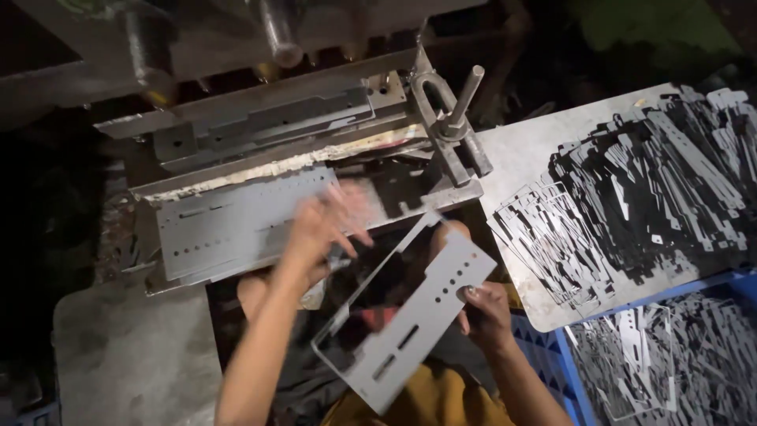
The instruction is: The recorder feeds flat metal sheets into a press machine to stamp or bend them.
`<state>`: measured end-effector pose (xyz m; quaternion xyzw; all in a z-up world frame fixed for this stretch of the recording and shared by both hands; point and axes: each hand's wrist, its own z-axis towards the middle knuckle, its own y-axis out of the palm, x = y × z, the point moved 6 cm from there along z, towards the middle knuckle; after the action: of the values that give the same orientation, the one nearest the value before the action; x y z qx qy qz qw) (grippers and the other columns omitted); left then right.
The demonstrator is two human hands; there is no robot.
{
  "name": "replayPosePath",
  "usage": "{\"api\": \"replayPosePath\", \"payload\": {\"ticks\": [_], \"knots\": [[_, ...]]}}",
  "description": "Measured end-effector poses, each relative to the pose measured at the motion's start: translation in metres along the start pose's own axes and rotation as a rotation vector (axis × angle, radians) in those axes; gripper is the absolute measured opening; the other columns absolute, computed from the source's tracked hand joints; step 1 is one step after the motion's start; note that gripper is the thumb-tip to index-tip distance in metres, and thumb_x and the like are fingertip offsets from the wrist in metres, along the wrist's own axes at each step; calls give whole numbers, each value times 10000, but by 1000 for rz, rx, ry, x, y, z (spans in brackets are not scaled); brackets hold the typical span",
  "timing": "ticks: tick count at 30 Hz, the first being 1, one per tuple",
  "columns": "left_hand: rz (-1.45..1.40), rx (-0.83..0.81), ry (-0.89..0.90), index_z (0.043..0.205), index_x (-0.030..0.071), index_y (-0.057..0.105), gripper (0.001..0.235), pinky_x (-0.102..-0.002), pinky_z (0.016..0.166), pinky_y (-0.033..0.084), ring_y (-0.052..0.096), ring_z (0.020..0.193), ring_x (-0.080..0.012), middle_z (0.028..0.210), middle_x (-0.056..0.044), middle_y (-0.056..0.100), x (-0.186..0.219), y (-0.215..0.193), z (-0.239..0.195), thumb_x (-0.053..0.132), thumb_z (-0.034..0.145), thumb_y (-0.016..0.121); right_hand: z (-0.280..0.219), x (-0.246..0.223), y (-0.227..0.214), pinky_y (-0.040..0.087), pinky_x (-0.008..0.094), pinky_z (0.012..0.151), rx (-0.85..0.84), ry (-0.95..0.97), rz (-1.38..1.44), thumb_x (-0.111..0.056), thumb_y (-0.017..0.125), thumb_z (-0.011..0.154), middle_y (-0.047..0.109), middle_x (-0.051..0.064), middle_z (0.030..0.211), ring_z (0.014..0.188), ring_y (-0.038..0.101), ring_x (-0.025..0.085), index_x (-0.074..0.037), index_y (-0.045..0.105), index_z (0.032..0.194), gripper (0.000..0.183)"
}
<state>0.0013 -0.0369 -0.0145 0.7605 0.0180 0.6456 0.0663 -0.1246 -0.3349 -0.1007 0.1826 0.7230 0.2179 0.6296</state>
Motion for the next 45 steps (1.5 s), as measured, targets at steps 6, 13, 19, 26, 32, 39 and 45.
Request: {"api": "replayPosePath", "payload": {"ticks": [6, 13, 19, 26, 32, 39, 45], "knots": [[-269, -570, -183, 1535, 52, 352, 666, -405, 653, 682, 769, 965, -366, 1230, -287, 704, -23, 44, -73, 401, 996, 530, 59, 6, 28, 376, 244, 389, -134, 128, 60, -179, 625, 999, 608, 78, 557, 399, 507, 120, 76, 695, 819, 320], [-450, -357, -161, 1479, -97, 409, 589, -522, 795, 673, 675, 1193, -478, 1352, -357, 616, -31, -22, -117, 134, 969, 593, 144, 23, 121, 357, 212, 419, -489, 254, -419, -293, 679, 1001, 635, 5, 675, 495, 507, 36, 32, 718, 967, 329], [-509, 177, 240, 1478, -108, 452, 516, -547, 864, 626, 585, 1286, -537, 1411, -387, 546, -28, -106, -137, 20, 988, 550, 234, -6, 208, 338, 236, 415, -309, -6, -46, -142, 615, 961, 596, 13, 714, 627, 642, 108, -41, 654, 1088, 167], [-733, 249, 483, 1424, -44, 496, 416, -501, 924, 644, 597, 1349, -417, 1433, -299, 575, 32, -101, -66, 26, 1013, 495, 134, -90, 157, 398, 265, 553, -176, -745, -752, -206, 579, 1132, 581, 48, 832, 656, 538, 120, 13, 653, 1078, 238], [-237, 364, 260, 1167, -166, 639, 480, -378, 566, 624, 785, 825, -347, 998, -291, 763, 34, -77, 43, 301, 1065, 593, 2, -126, -33, 258, 257, 364, 127, -1026, -968, -181, 512, 1072, 351, 10, 551, 419, 366, 96, -126, 413, 669, 419], [647, 294, 391, 1336, -59, 602, 587, -447, 819, 545, 658, 1032, -373, 1187, -259, 699, 45, -72, -21, 399, 970, 607, -68, -37, -249, 295, 230, 452, 676, -323, -6, -328, 493, 1183, 561, 31, 652, 469, 390, 77, -97, 613, 981, 329], [1846, 130, 516, 1449, 85, 486, 738, -494, 1175, 338, 401, 1453, -291, 1522, -125, 518, 11, -70, -88, 288, 765, 673, -33, 40, -187, 369, 232, 486, 809, 103, -273, -259, 542, 1033, 695, 113, 841, 567, 497, 102, -114, 604, 1308, 316]]}}
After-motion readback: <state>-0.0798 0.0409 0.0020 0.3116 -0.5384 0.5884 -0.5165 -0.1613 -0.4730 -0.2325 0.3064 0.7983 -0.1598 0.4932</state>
